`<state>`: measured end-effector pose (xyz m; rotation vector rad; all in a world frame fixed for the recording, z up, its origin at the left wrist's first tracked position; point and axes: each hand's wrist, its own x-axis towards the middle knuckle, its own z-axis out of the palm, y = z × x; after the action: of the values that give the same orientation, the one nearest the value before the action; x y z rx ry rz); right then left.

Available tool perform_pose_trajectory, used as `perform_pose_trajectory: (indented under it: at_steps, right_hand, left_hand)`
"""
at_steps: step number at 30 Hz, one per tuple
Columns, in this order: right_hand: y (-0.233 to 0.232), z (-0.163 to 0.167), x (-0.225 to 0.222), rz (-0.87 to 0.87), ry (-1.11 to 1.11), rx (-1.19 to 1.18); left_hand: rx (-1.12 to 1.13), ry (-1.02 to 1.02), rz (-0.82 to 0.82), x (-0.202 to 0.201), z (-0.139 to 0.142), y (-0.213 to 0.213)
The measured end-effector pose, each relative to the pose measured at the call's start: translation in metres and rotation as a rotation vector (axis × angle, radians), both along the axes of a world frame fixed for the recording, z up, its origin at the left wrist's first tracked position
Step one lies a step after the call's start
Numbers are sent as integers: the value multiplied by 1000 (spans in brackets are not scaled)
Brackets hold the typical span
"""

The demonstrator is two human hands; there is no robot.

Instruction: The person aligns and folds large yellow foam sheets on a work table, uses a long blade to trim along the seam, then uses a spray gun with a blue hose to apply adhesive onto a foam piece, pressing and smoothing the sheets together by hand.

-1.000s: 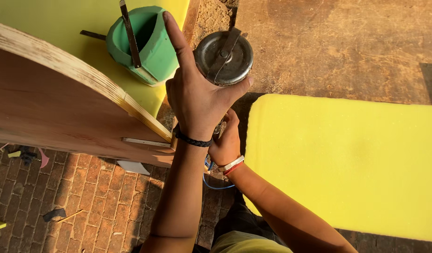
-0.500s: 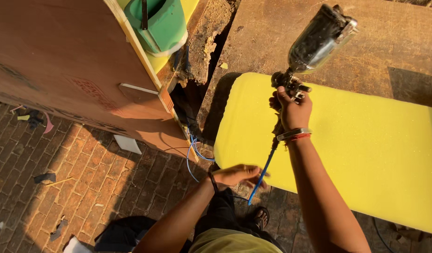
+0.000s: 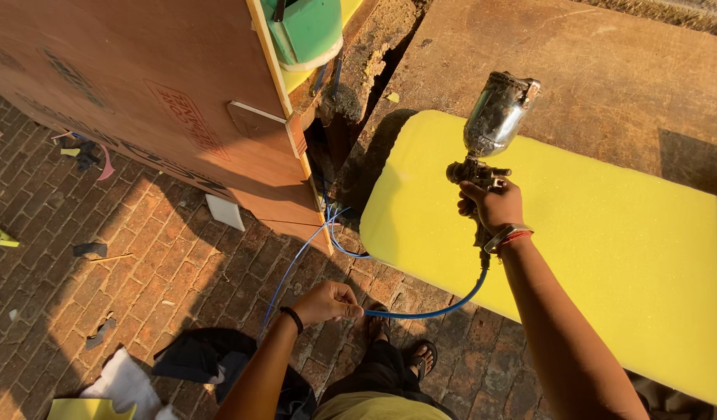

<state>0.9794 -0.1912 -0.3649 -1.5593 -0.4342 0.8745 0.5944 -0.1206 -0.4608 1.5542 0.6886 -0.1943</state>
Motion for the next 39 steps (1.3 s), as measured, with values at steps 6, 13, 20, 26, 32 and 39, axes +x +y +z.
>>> perform_pose_trajectory:
  at_steps: [6, 13, 20, 26, 32, 39]
  right_hand:
    - [39, 6, 5, -70, -77, 97]
    - [58, 14, 28, -184, -66, 143]
    - [31, 13, 56, -288, -95, 101]
    - [-34, 9, 101, -356, -99, 74]
    - [-121, 5, 169, -355, -111, 94]
    - [-219, 6, 266, -327, -120, 57]
  left_hand:
    - [-51, -84, 95, -10, -3, -4]
    - [-399, 81, 167, -7, 8, 19]
    - [-438, 47, 92, 16, -1, 32]
    - [-414, 14, 45, 65, 6, 6]
    - [-375, 9, -11, 142, 32, -60]
    - [-244, 52, 48, 238, 50, -167]
